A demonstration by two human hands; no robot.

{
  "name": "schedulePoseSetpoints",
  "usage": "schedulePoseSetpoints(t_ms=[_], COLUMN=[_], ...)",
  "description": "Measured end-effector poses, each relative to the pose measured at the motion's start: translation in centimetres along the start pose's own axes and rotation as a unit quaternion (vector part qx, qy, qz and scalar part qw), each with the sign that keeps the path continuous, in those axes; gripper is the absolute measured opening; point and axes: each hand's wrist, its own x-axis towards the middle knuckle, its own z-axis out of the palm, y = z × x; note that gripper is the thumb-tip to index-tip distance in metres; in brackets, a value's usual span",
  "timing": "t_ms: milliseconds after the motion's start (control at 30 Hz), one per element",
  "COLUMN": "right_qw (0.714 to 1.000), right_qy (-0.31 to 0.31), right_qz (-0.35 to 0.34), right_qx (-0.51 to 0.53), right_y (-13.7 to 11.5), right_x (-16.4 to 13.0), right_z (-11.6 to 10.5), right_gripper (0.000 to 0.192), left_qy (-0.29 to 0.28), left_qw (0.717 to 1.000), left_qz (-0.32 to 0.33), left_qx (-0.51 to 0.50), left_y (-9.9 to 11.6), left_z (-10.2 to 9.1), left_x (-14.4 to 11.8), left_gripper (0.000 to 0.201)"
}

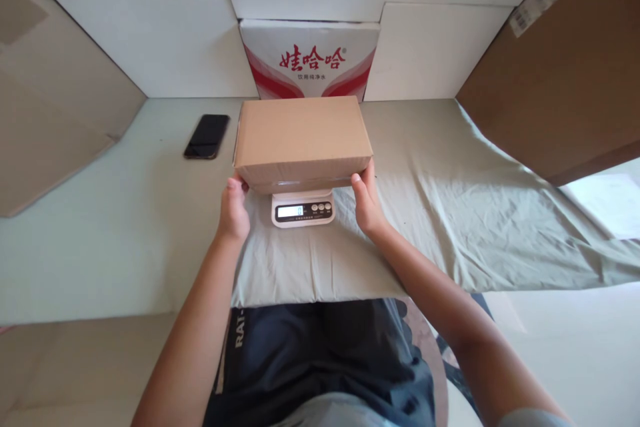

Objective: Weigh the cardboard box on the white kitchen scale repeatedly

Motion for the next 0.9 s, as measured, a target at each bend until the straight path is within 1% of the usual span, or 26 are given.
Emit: schedulePoseSetpoints(t_ms=[367, 500, 900], right_qw=[1.0, 1.0, 1.0], right_qy=[0.012, 0.019, 0.016], right_qz=[-0.002, -0.002, 0.009], right_qx=[0.016, 0.012, 0.016], right_y=[0.19, 0.57, 0.54], right_x=[-0.01, 0.0, -0.13], right_z=[0.06, 0.06, 0.1], right_gripper=[0.094, 0.096, 0.098], left_qy=[0.0, -0.009, -0.003], left_qw=[1.0, 1.0, 1.0], left_qz=[-0.009, -0.01, -0.01], left_qx=[-0.02, -0.017, -0.013], left_y=[0.28, 0.44, 0.61], left_z=[0.12, 0.24, 0.4], left_x=[-0.02, 0.01, -0.04], left_gripper=[0.083, 0.084, 0.083])
